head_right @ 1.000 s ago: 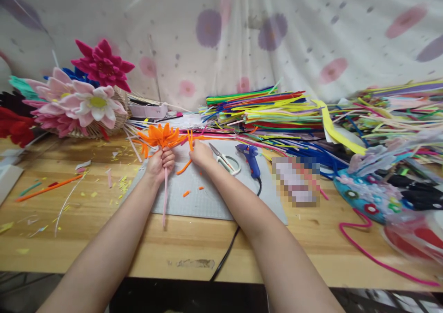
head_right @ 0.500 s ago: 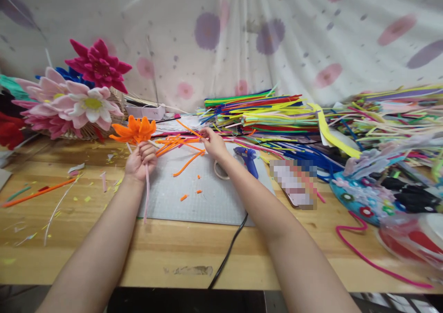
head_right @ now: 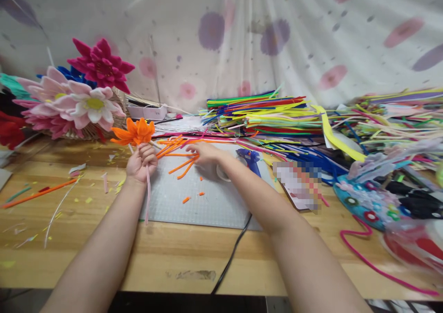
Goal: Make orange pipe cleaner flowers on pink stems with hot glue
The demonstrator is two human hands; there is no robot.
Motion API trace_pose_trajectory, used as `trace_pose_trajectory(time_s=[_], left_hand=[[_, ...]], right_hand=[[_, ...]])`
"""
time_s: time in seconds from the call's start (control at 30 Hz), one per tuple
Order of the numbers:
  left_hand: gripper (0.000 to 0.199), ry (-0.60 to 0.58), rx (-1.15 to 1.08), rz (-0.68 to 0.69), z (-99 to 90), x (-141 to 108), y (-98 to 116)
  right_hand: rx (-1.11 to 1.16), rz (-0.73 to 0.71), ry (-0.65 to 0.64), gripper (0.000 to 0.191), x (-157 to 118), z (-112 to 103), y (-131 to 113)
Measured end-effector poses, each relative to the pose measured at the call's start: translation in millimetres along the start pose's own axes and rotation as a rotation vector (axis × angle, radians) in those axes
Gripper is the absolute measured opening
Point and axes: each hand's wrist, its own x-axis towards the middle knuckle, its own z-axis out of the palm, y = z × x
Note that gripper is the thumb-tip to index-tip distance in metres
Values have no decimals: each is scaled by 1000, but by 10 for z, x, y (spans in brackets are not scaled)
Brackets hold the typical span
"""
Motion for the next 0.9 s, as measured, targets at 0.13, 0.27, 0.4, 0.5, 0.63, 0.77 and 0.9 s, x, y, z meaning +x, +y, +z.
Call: trace_pose_trajectory(time_s=[0.13, 0.27, 0.4, 0.5, 0.63, 0.77, 0.9], left_hand=[[24, 8, 55, 6, 40, -31, -15], [22, 35, 100, 4, 80, -56, -43], [24, 96, 112, -74, 62, -13, -91], [26, 163, 129, -132, 46, 31, -133], [28, 184, 110, -143, 45, 51, -190], [29, 209, 100, -166, 41, 49, -254], [35, 281, 142, -53, 32, 78, -286]], right_hand=[[-127, -48, 54, 25, 109, 189, -214], [-89, -64, 183, 19, 383, 345, -371], [-62, 147, 342, 22, 505, 231, -329], [-131, 421, 458, 24, 427, 102, -103], [-177, 529, 372, 24, 312, 62, 192], [-66, 464, 361, 17, 308, -30, 226], [57, 457, 456, 18, 296, -361, 116]])
